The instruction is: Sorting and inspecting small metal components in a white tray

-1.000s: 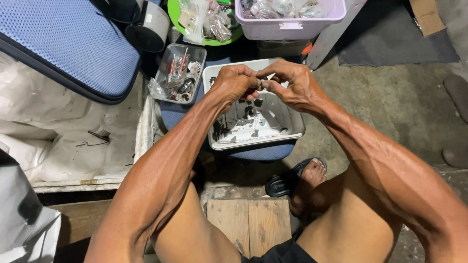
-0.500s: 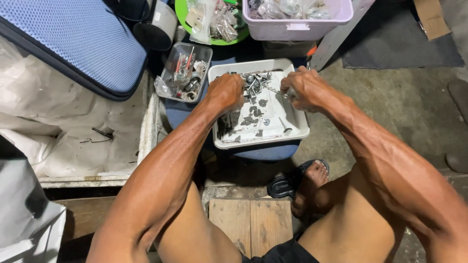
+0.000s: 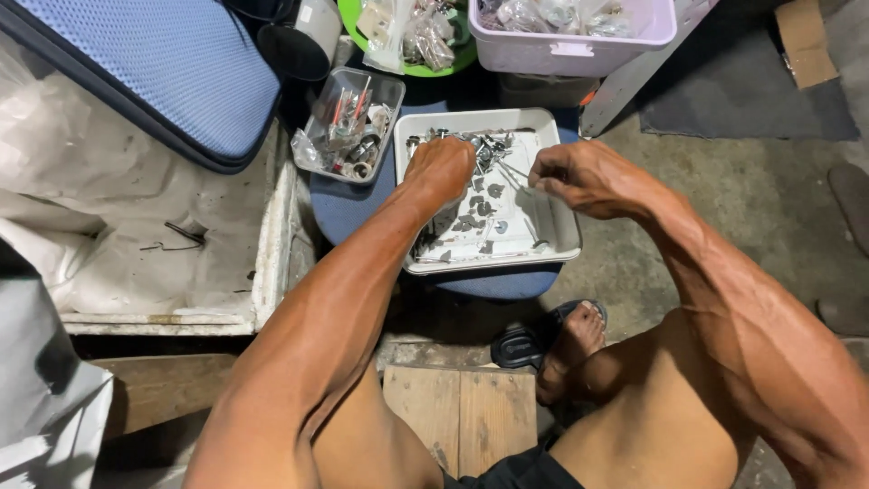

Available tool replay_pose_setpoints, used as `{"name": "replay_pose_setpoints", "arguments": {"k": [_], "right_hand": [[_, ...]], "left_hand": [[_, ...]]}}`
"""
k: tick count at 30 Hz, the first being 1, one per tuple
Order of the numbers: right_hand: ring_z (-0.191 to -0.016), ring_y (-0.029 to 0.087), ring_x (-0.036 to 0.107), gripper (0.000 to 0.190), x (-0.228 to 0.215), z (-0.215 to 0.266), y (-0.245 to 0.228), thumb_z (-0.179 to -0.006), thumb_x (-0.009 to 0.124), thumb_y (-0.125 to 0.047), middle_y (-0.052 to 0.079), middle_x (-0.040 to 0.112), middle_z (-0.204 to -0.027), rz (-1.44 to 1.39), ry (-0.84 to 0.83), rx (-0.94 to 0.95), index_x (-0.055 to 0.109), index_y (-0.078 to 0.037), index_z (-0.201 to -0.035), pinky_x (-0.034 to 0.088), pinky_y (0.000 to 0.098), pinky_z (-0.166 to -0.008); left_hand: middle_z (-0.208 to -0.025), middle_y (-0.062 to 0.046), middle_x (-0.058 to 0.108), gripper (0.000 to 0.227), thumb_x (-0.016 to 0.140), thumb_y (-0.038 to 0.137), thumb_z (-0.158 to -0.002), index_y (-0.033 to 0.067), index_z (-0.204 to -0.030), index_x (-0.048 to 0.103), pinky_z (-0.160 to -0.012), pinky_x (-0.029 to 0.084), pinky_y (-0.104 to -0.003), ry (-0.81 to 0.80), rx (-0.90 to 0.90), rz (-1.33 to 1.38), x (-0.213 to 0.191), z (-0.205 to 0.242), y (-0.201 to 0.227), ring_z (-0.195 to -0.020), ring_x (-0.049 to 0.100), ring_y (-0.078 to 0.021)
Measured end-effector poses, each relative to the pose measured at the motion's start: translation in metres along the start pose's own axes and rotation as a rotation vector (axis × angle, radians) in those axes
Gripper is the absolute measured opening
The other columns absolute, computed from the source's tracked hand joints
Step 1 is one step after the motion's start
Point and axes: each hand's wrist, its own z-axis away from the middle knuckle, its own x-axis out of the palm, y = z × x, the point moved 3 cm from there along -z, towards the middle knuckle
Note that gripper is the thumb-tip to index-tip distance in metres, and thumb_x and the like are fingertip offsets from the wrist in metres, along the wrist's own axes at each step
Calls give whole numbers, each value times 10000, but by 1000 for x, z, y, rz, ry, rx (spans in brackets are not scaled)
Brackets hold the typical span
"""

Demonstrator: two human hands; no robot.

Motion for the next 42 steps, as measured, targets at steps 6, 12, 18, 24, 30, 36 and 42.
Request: {"name": "replay_pose_setpoints", "arguments": {"k": [6,12,18,24,30,36,42], "right_hand": [[-730,251,675,102,-11,13,-4,-961,647,-208,90,757,-763,-230,37,1,713,-135,-933,519,450,-696],[-736,194,688,88,-18,21,0,-890,747,-162,59,765,-774,-270,21,-8,743,-118,-966,552,411,-729],[-753,250,728,68,-5,22,4,-845,788,-163,81,802,-777,-215,-128,15,762,-127,-896,580,431,-786],[-892,373,744,109,17,2,29,-882,694,-174,152,772,-901,-16,-1,-117,777,-147,-947,568,520,-838],[-856,314,729,132,43,-46,42,-841,739,-182,91,718,-880,55,206,-194,711,-133,-961,574,485,-792],[-915,355,716,271,50,-81,27,-846,751,-199,98,691,-958,187,284,-164,640,-132,-1084,589,548,-812],[-909,349,728,219,62,-100,31,-843,727,-143,79,703,-940,233,263,-117,649,-131,-1047,597,558,-789]], "left_hand": [[-845,-202,757,206,617,-39,-863,53,-879,800,-761,617,-568,20,4,9,1,-6,0,-843,759,-423],[-763,-163,740,72,754,28,-776,90,-802,781,-743,601,-543,52,-166,296,-28,4,-1,-798,756,-411],[-723,-113,730,88,703,19,-769,93,-780,749,-714,602,-450,107,-185,605,-53,15,1,-691,751,-282],[-829,-152,756,202,671,47,-784,115,-927,796,-774,594,-435,157,-248,619,-70,30,5,-827,769,-333],[-778,-102,754,162,634,107,-793,172,-825,780,-793,594,-410,179,-308,578,-67,27,-2,-785,769,-268],[-831,-125,764,169,603,142,-792,167,-781,770,-815,581,-461,229,-313,521,-96,51,22,-924,750,-349],[-797,-122,755,130,630,132,-769,153,-743,756,-788,579,-477,246,-279,527,-57,26,-8,-894,748,-362]]}}
